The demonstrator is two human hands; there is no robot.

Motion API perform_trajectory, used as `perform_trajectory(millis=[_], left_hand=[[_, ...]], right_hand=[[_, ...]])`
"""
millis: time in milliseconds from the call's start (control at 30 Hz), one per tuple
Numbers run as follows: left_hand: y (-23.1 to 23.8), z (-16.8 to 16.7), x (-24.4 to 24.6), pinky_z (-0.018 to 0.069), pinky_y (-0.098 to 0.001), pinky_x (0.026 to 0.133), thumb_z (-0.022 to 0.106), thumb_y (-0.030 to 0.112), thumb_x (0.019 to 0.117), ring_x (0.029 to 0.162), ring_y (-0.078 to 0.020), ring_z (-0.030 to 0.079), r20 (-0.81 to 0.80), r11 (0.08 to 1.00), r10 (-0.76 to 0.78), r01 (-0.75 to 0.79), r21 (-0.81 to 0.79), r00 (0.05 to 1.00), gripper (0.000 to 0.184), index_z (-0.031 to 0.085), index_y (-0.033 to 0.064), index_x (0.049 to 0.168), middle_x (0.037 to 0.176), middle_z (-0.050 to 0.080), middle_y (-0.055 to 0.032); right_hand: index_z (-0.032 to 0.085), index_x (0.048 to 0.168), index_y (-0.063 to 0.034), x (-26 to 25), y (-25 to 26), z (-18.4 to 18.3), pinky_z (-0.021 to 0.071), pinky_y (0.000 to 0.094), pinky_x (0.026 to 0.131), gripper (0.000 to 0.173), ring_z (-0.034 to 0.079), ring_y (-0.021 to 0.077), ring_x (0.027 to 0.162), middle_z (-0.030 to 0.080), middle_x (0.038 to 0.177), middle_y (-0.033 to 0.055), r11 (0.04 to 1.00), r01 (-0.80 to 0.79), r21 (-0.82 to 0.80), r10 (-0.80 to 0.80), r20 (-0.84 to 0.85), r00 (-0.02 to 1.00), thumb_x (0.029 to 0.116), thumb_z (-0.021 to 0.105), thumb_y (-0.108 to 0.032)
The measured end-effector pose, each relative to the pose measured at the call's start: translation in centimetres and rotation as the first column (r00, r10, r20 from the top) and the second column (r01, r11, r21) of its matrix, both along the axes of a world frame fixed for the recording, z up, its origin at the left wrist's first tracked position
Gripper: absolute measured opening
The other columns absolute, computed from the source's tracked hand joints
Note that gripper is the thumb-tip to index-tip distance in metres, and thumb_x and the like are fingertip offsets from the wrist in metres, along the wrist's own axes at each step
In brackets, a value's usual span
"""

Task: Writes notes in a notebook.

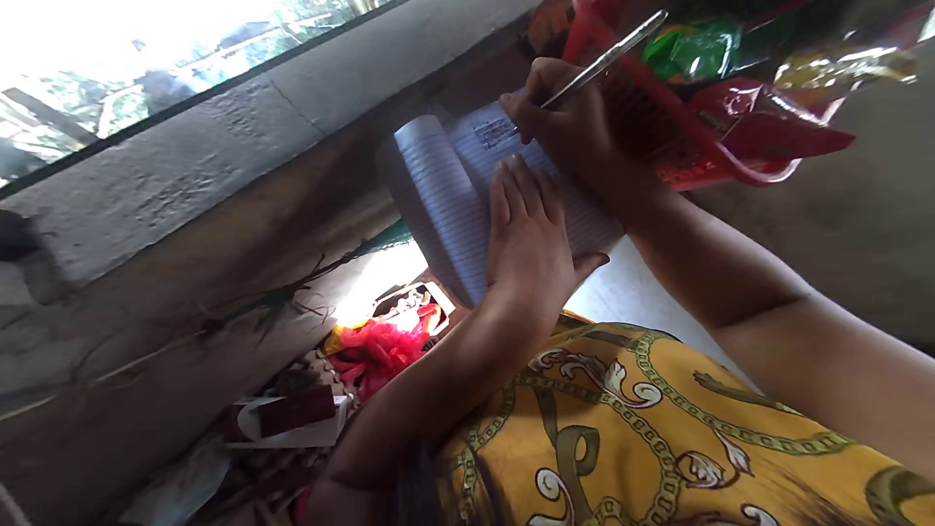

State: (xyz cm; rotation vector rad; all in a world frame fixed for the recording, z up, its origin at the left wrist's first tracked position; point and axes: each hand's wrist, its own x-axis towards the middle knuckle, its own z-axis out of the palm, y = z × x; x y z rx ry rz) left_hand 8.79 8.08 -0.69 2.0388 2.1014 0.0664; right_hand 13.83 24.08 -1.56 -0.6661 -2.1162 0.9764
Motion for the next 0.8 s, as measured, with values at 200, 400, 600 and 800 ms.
perform_trajectory(millis=[200,400,600,800], left_hand=[[-0.1,-0.14,0.08,0.0052,-0.0524,0.126,0.043,0.086,0.0846,0.155,-0.0446,0.012,-0.008,1.0,0.011,-0.01,0.021,1.0,0.122,0.021,-0.008,0.159,0.165,0.014,-0.0339],[-0.16,-0.33,-0.02,0.0042,-0.0519,0.126,0.045,0.086,0.0841,0.156,-0.0435,0.012,0.001,0.999,0.01,-0.01,0.047,1.0,0.122,0.022,-0.0083,0.158,0.165,0.015,-0.0334],[-0.08,-0.21,-0.07,0.0035,-0.0527,0.125,0.045,0.085,0.0849,0.156,-0.0431,0.011,0.011,0.999,0.003,-0.003,0.034,1.0,0.122,0.021,-0.0086,0.158,0.165,0.013,-0.0334],[-0.06,-0.02,-0.07,0.0039,-0.0524,0.126,0.045,0.085,0.0859,0.156,-0.0435,0.01,-0.002,1.0,-0.003,0.003,0.014,1.0,0.121,0.019,-0.0083,0.159,0.165,0.013,-0.0335]], right_hand=[[0.051,0.08,-0.0126,-0.1,-0.09,-0.15,0.0484,0.0167,0.055,0.022,0.055,-0.0013,0.056,0.055,0.066,-0.0088,1.0,-0.004,0.013,0.005,-0.011,1.0,0.0974,0.064,-0.011],[0.051,0.08,-0.0126,-0.14,0.1,-0.23,0.0494,0.0166,0.055,0.022,0.056,-0.0007,0.056,0.056,0.067,-0.0082,1.0,-0.003,0.014,0.003,-0.01,1.0,0.0981,0.064,-0.011],[0.049,0.079,-0.0133,-0.35,-0.36,0.47,0.049,0.0152,0.054,0.024,0.054,-0.0019,0.054,0.053,0.064,-0.0091,0.997,0.056,-0.048,-0.056,0.009,0.998,0.0999,0.061,-0.01],[0.05,0.079,-0.0132,-0.2,-0.11,0.19,0.0502,0.0166,0.055,0.024,0.056,-0.0006,0.056,0.055,0.066,-0.0083,0.998,0.029,-0.063,-0.03,-0.013,0.999,0.0999,0.062,-0.011]])
